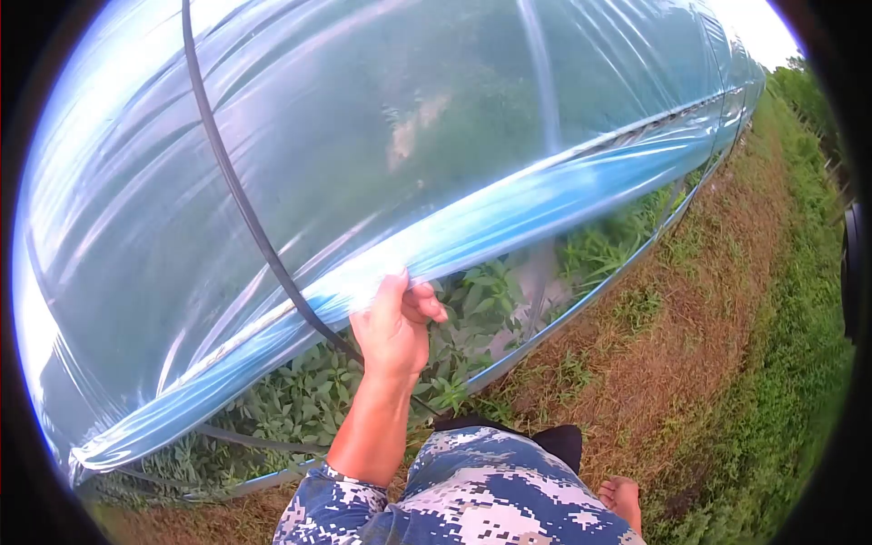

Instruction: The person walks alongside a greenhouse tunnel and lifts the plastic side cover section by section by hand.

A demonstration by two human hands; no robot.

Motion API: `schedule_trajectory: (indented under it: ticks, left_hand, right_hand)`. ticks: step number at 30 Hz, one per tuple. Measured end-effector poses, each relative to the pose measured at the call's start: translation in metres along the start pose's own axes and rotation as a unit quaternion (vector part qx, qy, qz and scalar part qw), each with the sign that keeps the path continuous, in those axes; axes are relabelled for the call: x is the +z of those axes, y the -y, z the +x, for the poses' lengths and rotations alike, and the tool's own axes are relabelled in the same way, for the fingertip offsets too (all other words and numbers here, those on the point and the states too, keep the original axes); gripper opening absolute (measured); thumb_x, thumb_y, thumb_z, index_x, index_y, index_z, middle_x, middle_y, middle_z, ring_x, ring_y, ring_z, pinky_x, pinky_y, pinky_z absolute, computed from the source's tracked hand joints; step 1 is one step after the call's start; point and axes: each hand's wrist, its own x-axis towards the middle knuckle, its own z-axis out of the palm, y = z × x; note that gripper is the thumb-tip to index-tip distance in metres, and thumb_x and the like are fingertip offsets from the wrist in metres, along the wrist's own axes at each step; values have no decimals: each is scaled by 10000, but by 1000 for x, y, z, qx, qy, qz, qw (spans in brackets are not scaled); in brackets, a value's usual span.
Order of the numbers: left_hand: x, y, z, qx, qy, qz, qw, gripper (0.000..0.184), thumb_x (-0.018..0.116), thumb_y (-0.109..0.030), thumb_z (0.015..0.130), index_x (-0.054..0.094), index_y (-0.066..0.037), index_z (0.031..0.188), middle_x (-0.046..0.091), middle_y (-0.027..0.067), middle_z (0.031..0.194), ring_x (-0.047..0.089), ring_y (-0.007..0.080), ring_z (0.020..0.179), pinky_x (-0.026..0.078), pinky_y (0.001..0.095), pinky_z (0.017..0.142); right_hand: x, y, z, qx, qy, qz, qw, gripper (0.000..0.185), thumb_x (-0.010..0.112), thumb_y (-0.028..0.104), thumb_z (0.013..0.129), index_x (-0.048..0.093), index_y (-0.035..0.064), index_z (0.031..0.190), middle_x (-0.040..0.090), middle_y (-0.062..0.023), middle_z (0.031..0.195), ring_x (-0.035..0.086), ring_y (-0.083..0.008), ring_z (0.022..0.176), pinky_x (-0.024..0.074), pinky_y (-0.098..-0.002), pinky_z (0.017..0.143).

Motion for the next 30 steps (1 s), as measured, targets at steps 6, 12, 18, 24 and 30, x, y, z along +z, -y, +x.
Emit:
schedule_trajectory:
  ticks: [6, 12, 18, 24, 30]
  left_hand:
    - [20, -20, 7, -21, -34, -20, 999, 186, 548, -171, 912, 569, -34, 788, 574, 73, 696, 520, 159, 568, 429, 335, 504]
    - [20, -18, 12, 6, -21, 3, 1000, 212, 529, -150, 918, 584, -12, 767, 582, 80, 669, 528, 160, 527, 453, 334, 479]
    - [5, -7, 7, -5, 14, 25, 1000, 192, 522, -136, 935, 599, -8, 815, 608, 92, 680, 572, 163, 527, 513, 316, 481]
    - [-5, -10, 6, -79, 32, 86, 993, 354, 551, -255, 944, 625, 30, 746, 614, 74, 628, 588, 143, 539, 492, 280, 520]
    - [-19, -20, 2, -92, 108, 41, 989, 265, 610, -183, 912, 630, 76, 964, 668, 129, 843, 637, 151, 687, 529, 299, 614]
  right_hand:
    - [9, 39, -2, -40, -3, -39, 998, 174, 512, 131, 905, 567, 26, 1033, 634, -105, 790, 625, -203, 592, 502, -326, 467]
    - [-1, 43, -10, -27, -19, -97, 995, 195, 479, 103, 896, 587, -22, 999, 638, -127, 766, 615, -201, 572, 489, -328, 472]
    - [136, 162, -75, -272, 99, -231, 929, 277, 565, 208, 936, 601, -25, 1081, 662, -88, 842, 612, -131, 654, 495, -259, 568]
    - [358, 261, -264, -362, 542, -82, 754, 595, 639, 455, 876, 553, -39, 1196, 645, -119, 1025, 614, -174, 907, 481, -313, 847]
    - [436, 273, -325, -242, 615, -46, 749, 466, 604, 454, 902, 598, 16, 1061, 656, -112, 966, 632, -164, 816, 510, -295, 714]
